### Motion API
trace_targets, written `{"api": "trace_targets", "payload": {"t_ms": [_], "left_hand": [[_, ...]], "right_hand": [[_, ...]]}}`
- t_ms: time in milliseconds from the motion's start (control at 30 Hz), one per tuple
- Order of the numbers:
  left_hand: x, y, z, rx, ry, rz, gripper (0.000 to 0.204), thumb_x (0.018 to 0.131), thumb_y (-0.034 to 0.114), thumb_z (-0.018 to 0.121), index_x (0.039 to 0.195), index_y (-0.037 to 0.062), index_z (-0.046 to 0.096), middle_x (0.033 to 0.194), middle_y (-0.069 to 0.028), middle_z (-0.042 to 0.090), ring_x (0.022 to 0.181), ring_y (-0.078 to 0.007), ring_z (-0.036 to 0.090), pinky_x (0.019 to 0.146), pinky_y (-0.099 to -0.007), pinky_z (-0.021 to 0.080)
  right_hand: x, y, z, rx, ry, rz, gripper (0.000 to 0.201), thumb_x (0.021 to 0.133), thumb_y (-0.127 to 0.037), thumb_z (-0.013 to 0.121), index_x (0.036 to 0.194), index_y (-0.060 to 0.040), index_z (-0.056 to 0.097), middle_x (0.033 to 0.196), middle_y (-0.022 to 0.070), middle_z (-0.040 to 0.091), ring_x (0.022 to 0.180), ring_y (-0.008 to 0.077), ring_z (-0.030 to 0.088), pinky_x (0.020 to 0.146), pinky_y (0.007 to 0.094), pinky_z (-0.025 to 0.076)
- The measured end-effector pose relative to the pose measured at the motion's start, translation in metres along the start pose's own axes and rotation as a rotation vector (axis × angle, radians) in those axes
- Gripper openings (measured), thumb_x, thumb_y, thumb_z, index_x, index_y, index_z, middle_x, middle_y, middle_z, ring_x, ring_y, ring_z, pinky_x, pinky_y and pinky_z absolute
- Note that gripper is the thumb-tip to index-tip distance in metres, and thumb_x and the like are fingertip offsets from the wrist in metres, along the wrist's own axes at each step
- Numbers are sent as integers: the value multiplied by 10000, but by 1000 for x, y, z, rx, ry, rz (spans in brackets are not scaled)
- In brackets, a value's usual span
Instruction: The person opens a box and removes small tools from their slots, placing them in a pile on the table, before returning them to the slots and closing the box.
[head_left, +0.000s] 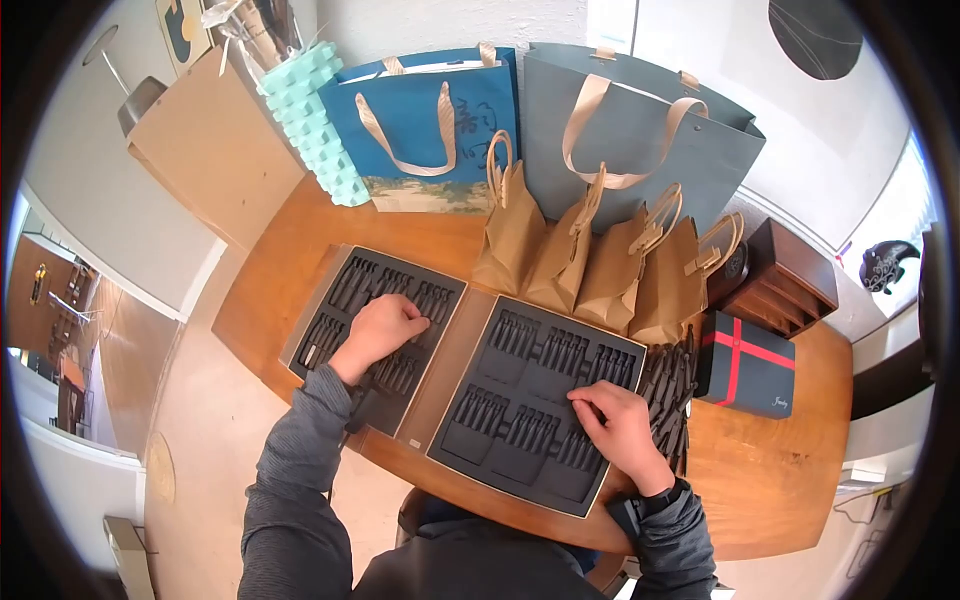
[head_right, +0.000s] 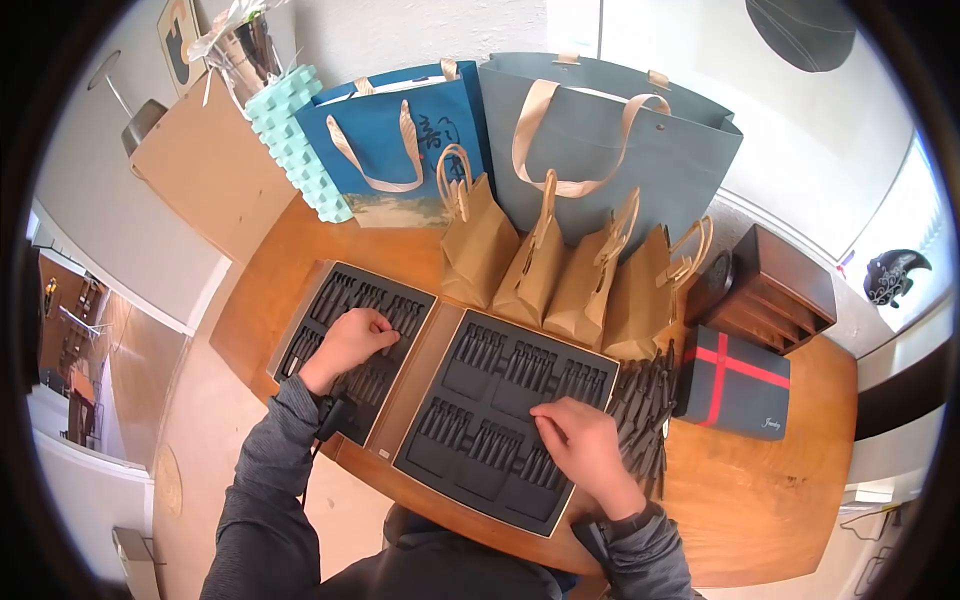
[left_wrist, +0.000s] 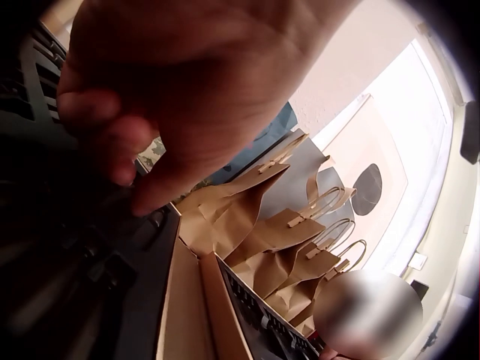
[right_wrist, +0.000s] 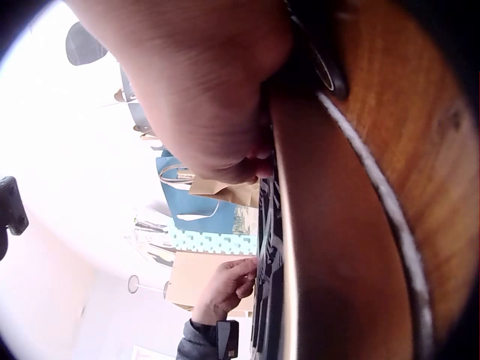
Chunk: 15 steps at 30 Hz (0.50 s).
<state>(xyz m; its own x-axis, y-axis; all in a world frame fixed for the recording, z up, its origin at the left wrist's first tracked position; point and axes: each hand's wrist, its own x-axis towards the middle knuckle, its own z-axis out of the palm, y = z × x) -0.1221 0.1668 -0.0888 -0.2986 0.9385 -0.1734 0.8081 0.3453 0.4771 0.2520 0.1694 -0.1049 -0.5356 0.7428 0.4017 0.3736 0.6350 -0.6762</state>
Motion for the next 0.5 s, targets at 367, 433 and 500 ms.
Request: {"api": "trace_targets", "payload": {"t_ms": [367, 433, 500], "left_hand": [[-11, 25, 2, 170, 45, 89, 438, 886, 473, 662, 916, 37, 698, 889, -156, 722, 878, -365, 691, 758, -450, 538], [-6, 20, 5, 221, 53, 106, 486, 881, 513, 675, 931, 30, 695, 847, -151, 709, 826, -345, 691, 719, -435, 531], [-3, 20, 6, 249, 41, 102, 525, 880, 545, 676, 930, 23, 691, 819, -156, 699, 793, -341, 687, 695, -430, 525]], "right_hand": [[0, -1, 0, -8, -5, 15, 104, 841, -22, 707, 943, -44, 715, 792, 106, 655, 702, 289, 660, 621, 352, 516], [0, -1, 0, -4, -9, 14, 113, 844, -6, 706, 953, -35, 713, 786, 115, 646, 675, 284, 644, 609, 342, 503], [0, 1, 1, 7, 12, -7, 112, 846, -7, 705, 954, -37, 713, 777, 115, 639, 665, 283, 636, 603, 343, 497]]}}
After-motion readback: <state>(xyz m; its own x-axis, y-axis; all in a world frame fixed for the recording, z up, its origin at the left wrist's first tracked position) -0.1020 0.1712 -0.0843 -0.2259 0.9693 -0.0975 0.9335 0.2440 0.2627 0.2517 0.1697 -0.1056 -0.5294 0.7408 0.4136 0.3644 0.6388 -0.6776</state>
